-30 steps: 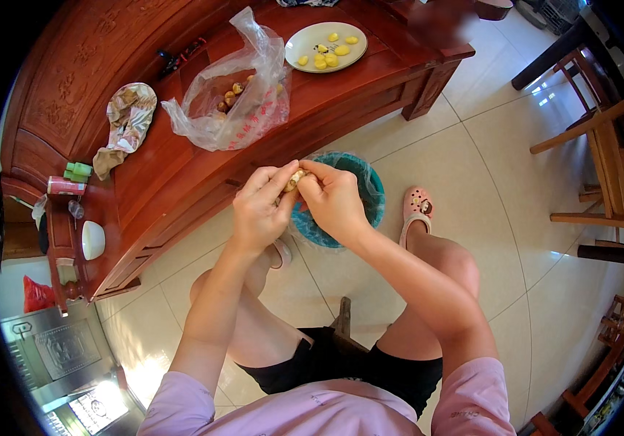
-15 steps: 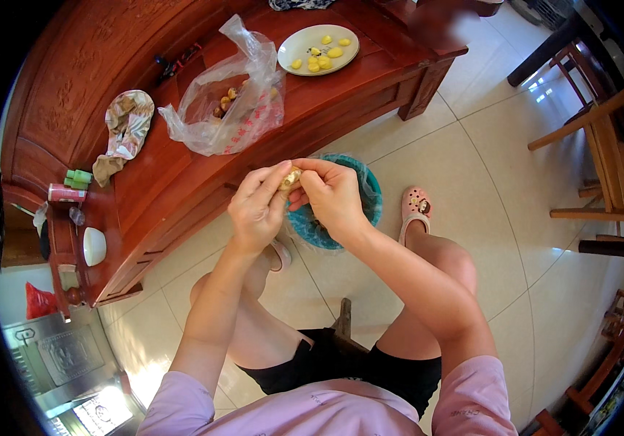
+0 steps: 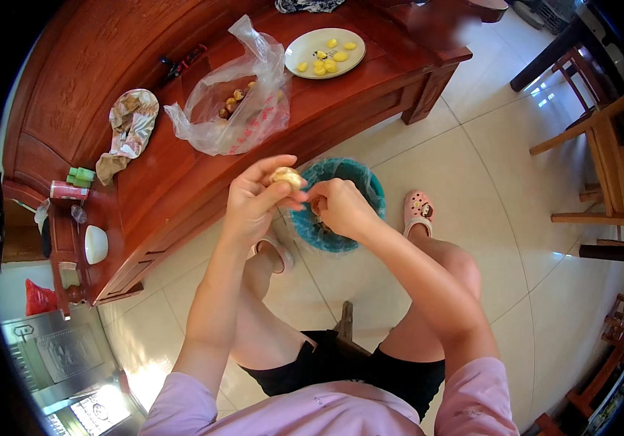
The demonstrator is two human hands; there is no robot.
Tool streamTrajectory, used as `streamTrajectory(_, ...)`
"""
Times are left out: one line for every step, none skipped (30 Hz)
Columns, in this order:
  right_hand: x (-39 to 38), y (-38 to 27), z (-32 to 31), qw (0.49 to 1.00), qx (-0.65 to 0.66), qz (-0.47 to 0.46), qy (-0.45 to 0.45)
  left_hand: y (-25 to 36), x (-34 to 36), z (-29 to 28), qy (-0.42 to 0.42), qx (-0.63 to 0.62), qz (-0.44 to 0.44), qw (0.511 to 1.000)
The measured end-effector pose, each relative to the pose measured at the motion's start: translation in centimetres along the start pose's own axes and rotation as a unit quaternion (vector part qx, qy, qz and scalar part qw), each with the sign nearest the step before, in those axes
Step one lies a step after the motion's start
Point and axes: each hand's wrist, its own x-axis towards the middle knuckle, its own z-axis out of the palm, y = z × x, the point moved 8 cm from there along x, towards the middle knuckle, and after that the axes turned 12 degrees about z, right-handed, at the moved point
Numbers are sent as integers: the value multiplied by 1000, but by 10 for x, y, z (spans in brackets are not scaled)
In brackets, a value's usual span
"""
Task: The person sits on a low stool and peels the outer skin off chestnuts by hand. They place the peeled chestnuts onto a plate and discard the shells into a bowl on the floor.
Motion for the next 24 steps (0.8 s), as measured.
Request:
streamTrajectory(0,3,1,998,-20,45,-26,2,1,2,1,-8,12,1000)
streamTrajectory(1,4,3,999,-24,36,-26,2,1,1,3,1,14,1000)
streamTrajectory(2,7,5,999,-28,27,-26,0,0,-1,4,10,17,1000)
streamTrajectory(3,8,6,999,-32,18,-25,-2,0,-3,4,19,19,1000)
streamTrajectory(3,10,6,999,-33,16,-29,-3,0,-4,-1,25,17,1000)
streamTrajectory(3,10,6,999,-34,13,-33,-4,0,-5,-6,30,14,999)
streamTrajectory(3,10,6,999,-34,9,-37,-5,-1,-6,-10,36,12,999)
streamTrajectory(4,9,2,1000,-14,6,-28,-5,-1,-6,-15,41,10,999)
streamTrajectory(5,7,-3,1000,7,3,-18,-5,-1,-7,-20,46,8,999)
streamTrajectory(6,3,-8,1000,27,1,-8,-5,-1,-6,-25,51,6,998)
streamTrajectory(7,2,-14,993,113,16,-19,-6,-1,-5,-18,31,-7,999)
streamTrajectory(7,0,-20,979,199,31,-30,-7,-2,-3,-11,11,-20,1000)
streamTrajectory(6,-3,-25,957,282,45,-40,-7,-2,-2,-4,-9,-33,999)
streamTrajectory(3,-11,-27,960,276,18,-53,-8,-3,-2,-8,-14,-39,999)
streamTrajectory(-1,-20,-29,961,269,-10,-66,-8,-3,-2,-11,-18,-45,999)
streamTrajectory(-4,-25,-29,961,263,-37,-78,-10,-4,-2,-16,-22,-51,998)
streamTrajectory(-4,-24,-26,960,263,-47,-82,-10,-3,-2,-11,-17,-53,998)
streamTrajectory(-3,-22,-23,959,263,-57,-87,-9,-2,-3,-6,-12,-56,998)
streamTrajectory(-3,-23,-21,958,264,-66,-91,-9,-2,-3,-1,-7,-58,998)
streamTrajectory(-2,-22,-21,957,268,-69,-87,-11,-2,-4,-1,-9,-62,998)
streamTrajectory(-2,-23,-23,956,272,-72,-83,-13,-2,-6,0,-10,-66,998)
streamTrajectory(-1,-24,-24,955,276,-77,-78,-14,-2,-7,0,-11,-69,998)
streamTrajectory(-1,-24,-25,957,273,-78,-67,-14,-2,-7,5,-27,-71,997)
streamTrajectory(-1,-23,-24,958,270,-78,-55,-15,-2,-6,9,-43,-73,996)
